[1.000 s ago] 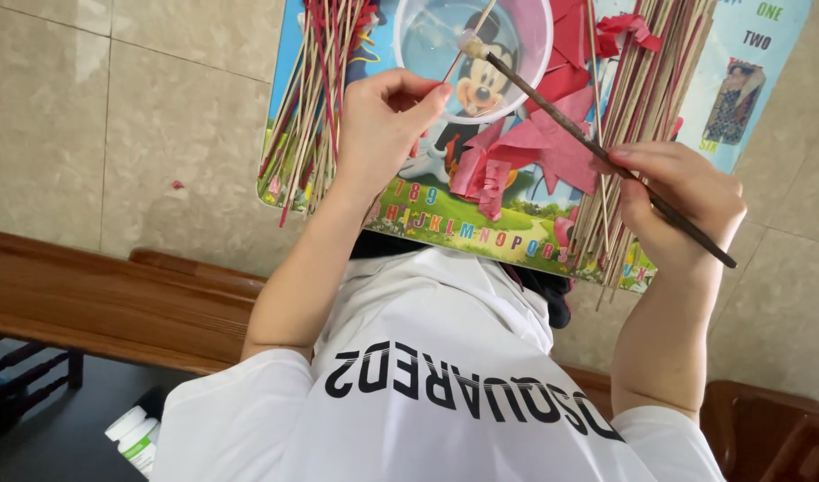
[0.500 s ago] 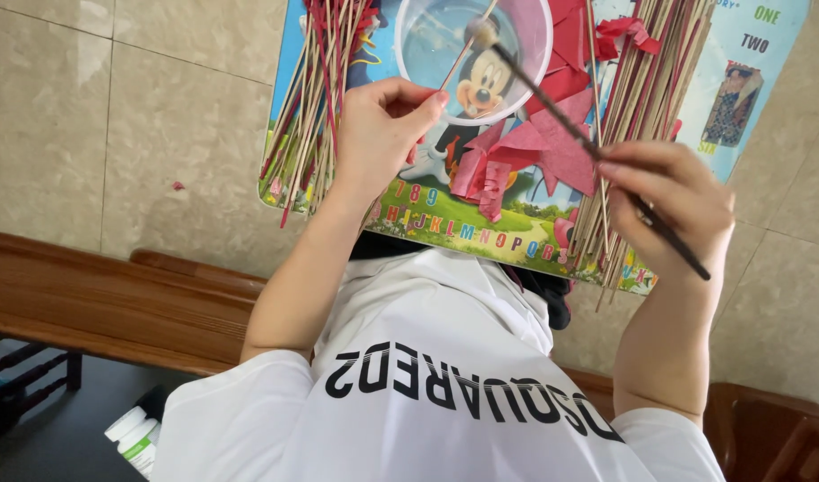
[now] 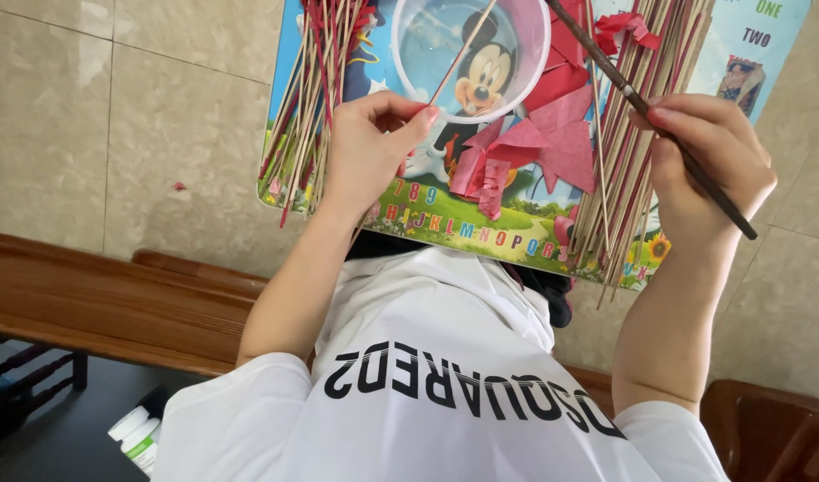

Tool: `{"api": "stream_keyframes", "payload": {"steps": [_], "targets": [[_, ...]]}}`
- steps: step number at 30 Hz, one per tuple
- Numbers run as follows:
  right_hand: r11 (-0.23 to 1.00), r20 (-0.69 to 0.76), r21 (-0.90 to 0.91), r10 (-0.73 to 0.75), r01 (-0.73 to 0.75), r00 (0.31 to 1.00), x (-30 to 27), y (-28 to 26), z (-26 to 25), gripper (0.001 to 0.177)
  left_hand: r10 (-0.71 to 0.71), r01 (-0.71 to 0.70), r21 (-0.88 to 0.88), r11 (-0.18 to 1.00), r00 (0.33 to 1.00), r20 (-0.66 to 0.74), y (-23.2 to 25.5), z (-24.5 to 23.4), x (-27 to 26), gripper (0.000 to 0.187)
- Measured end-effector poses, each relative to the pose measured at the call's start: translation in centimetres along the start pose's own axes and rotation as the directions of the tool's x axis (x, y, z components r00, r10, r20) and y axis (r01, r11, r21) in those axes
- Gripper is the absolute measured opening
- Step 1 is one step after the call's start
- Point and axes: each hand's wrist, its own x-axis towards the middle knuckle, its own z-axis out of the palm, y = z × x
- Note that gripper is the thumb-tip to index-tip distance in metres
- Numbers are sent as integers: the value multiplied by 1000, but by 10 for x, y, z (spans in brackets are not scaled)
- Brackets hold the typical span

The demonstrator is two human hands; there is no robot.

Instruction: Attaching red paper cutouts to wooden sticks using a brush to create small flags or decorations.

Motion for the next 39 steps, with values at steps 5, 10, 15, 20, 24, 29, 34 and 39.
{"api": "stream_keyframes", "payload": {"steps": [5,10,15,20,24,29,34,39], "targets": [[996,-39,92,-10,13,999,0,-10,6,23,-8,9,19,1000,1000,-29,1,-6,-2,16],[990,130,-122,-57,73,990,1,-26,13,23,-23,23,1,1000,999,-38,1,-3,-3,17],[998,49,-36,-50,52,998,1,-10,8,24,-31,31,-38,999,999,-13,-2,2,-4,16],[977,83,-160,-128,140,988,-2,-15,5,26,-29,29,-104,994,1000,9,1,2,-4,15],[983,110,-155,-78,94,991,-7,-7,3,24,-44,44,-102,994,999,7,1,2,-3,15],[997,-14,-45,-65,65,998,0,8,4,23,-59,59,-77,995,998,8,1,2,-6,16],[981,-65,173,-78,89,995,4,16,6,18,-76,74,-69,995,997,-29,3,-2,-5,17],[984,52,139,-122,114,991,-16,29,3,14,-63,59,-94,994,997,-40,1,-2,-1,17]]}}
